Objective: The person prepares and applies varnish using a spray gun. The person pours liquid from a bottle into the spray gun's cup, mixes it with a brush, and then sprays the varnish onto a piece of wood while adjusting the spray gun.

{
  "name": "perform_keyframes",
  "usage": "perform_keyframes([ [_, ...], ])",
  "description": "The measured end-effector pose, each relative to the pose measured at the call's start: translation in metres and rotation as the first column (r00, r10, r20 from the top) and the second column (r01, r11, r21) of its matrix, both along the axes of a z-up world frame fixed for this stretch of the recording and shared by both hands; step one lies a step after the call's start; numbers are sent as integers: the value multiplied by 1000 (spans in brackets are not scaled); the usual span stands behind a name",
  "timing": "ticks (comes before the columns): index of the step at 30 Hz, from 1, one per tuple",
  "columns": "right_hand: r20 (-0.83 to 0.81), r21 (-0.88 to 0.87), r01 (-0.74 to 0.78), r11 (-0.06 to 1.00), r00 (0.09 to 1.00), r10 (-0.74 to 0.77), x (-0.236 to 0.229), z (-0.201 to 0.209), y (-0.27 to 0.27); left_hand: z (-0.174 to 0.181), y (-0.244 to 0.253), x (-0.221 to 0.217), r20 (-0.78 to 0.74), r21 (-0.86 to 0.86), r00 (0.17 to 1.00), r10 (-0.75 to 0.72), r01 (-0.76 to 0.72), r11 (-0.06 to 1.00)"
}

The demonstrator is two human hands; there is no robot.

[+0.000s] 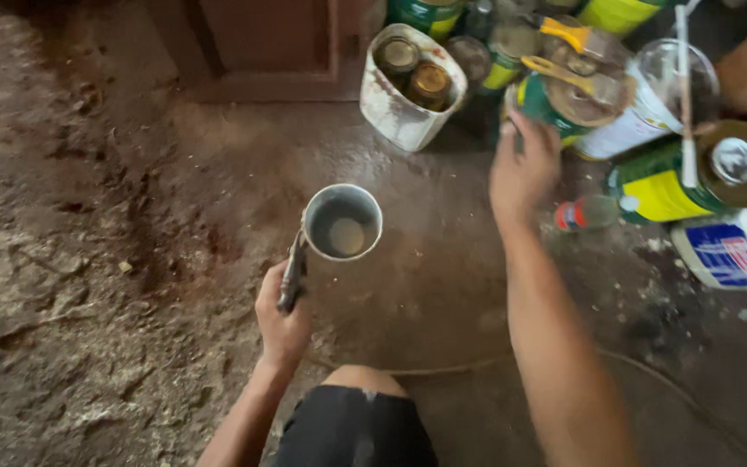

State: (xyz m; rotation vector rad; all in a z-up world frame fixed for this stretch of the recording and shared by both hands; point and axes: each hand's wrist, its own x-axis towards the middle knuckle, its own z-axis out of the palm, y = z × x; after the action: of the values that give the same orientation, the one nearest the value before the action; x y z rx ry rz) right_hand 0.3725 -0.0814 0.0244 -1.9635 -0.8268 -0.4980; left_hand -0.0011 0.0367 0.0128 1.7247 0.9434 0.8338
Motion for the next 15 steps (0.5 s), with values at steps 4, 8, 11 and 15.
perform_keyframes([
  [4, 278, -194, -22, 981, 958, 77, 24, -21, 68, 5, -8, -20, 2, -56, 998, 60, -60, 997],
  [8, 283, -407, 9, 913, 952, 117, 27, -44, 106, 5, -10, -32, -51, -63, 993, 109, -112, 992],
  [11, 225, -517, 2, 856, 965, 134, -1, -50, 96, 7, -14, -35, -46, -75, 991, 126, -129, 989],
  [15, 135, -416, -10, 909, 988, 73, -83, -29, 48, 7, -20, -13, 3, 3, 998, 68, -68, 998],
])
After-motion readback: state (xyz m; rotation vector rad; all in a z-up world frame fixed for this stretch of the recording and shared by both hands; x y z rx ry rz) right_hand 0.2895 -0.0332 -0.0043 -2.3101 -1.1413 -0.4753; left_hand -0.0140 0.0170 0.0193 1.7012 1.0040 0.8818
